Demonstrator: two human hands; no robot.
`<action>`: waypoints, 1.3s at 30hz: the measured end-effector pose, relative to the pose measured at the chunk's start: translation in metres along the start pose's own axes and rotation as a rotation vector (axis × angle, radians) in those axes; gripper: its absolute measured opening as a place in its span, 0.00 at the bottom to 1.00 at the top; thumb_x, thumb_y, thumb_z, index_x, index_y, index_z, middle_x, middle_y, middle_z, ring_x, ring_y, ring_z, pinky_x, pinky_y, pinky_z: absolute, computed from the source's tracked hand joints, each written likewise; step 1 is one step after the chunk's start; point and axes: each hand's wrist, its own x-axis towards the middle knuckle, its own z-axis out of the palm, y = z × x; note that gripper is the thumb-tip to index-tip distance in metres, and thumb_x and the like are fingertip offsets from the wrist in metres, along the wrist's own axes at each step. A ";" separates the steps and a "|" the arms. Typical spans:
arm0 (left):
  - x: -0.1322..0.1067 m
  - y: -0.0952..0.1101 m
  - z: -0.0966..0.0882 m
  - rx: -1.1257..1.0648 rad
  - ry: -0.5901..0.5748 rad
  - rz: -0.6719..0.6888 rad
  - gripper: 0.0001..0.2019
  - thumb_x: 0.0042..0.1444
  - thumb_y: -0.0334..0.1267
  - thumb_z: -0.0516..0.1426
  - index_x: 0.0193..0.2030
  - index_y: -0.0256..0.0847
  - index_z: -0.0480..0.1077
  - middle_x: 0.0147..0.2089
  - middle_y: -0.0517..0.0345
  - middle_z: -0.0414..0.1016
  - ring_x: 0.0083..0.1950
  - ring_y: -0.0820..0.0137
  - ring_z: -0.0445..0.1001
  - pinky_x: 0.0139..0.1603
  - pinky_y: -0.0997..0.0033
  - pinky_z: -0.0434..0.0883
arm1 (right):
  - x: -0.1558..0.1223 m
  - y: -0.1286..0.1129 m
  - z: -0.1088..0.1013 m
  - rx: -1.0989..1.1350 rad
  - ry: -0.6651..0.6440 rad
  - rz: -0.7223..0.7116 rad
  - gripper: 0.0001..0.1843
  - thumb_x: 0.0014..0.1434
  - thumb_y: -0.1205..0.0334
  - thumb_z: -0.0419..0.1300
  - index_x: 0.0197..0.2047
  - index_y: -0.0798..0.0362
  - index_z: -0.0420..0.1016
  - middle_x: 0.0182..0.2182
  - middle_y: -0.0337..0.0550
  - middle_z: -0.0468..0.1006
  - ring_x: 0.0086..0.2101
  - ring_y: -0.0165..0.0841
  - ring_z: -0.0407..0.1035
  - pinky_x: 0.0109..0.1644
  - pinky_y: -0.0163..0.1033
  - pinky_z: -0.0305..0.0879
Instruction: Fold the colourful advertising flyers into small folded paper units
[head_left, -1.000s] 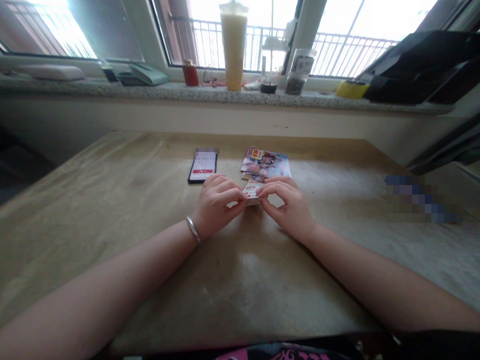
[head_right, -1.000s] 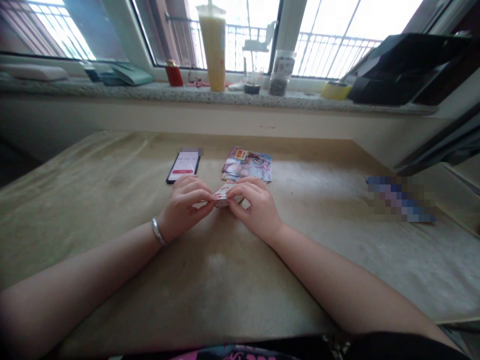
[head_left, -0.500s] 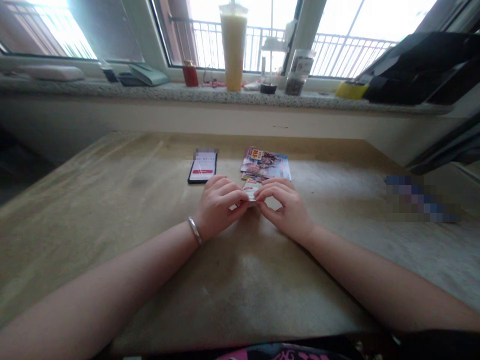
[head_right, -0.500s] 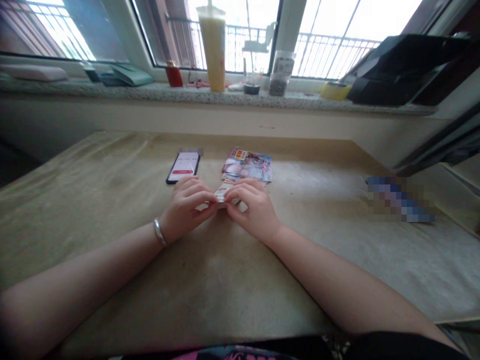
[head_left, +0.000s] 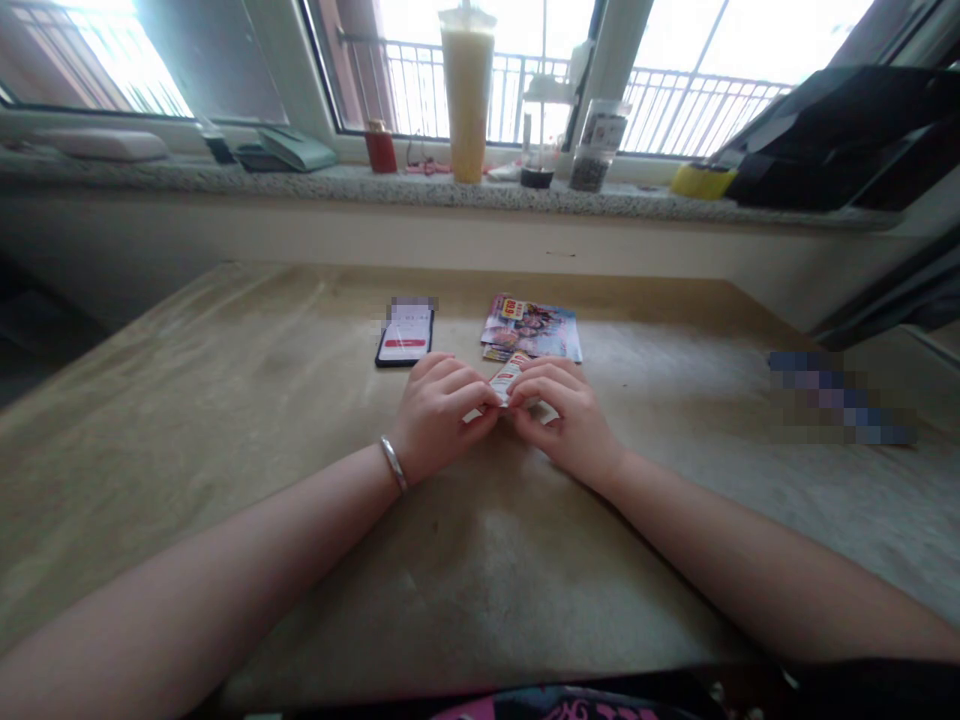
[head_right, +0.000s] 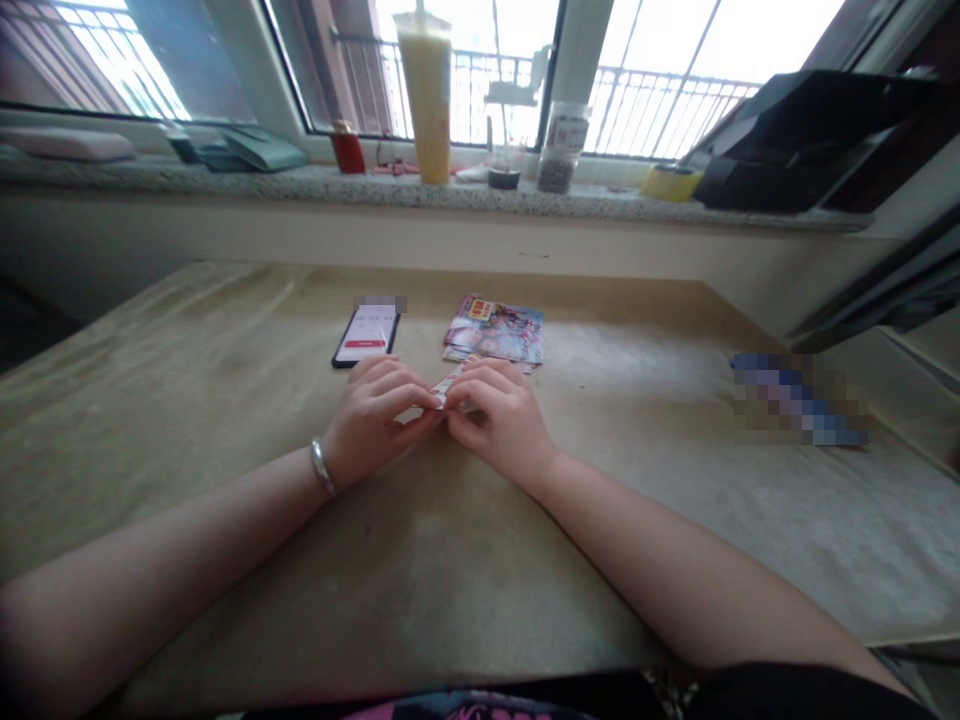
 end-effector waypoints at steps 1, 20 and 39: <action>0.000 0.001 0.000 0.009 -0.007 0.014 0.04 0.56 0.37 0.58 0.30 0.43 0.71 0.31 0.63 0.75 0.33 0.71 0.68 0.45 0.64 0.63 | 0.000 0.000 0.000 -0.005 -0.007 -0.012 0.05 0.53 0.69 0.58 0.31 0.49 0.70 0.33 0.40 0.78 0.41 0.34 0.69 0.52 0.46 0.65; 0.001 -0.001 -0.002 -0.025 0.004 0.054 0.05 0.57 0.35 0.58 0.29 0.44 0.71 0.31 0.65 0.77 0.34 0.73 0.69 0.43 0.65 0.62 | 0.000 0.001 -0.002 -0.133 -0.013 -0.011 0.05 0.51 0.69 0.60 0.30 0.49 0.71 0.34 0.39 0.75 0.43 0.36 0.67 0.50 0.45 0.63; 0.001 -0.002 0.000 -0.004 -0.026 0.005 0.06 0.58 0.40 0.58 0.30 0.44 0.71 0.32 0.64 0.78 0.34 0.72 0.70 0.44 0.64 0.61 | 0.000 0.002 -0.001 -0.162 -0.024 0.015 0.05 0.52 0.68 0.59 0.30 0.48 0.71 0.34 0.40 0.75 0.43 0.37 0.67 0.49 0.46 0.64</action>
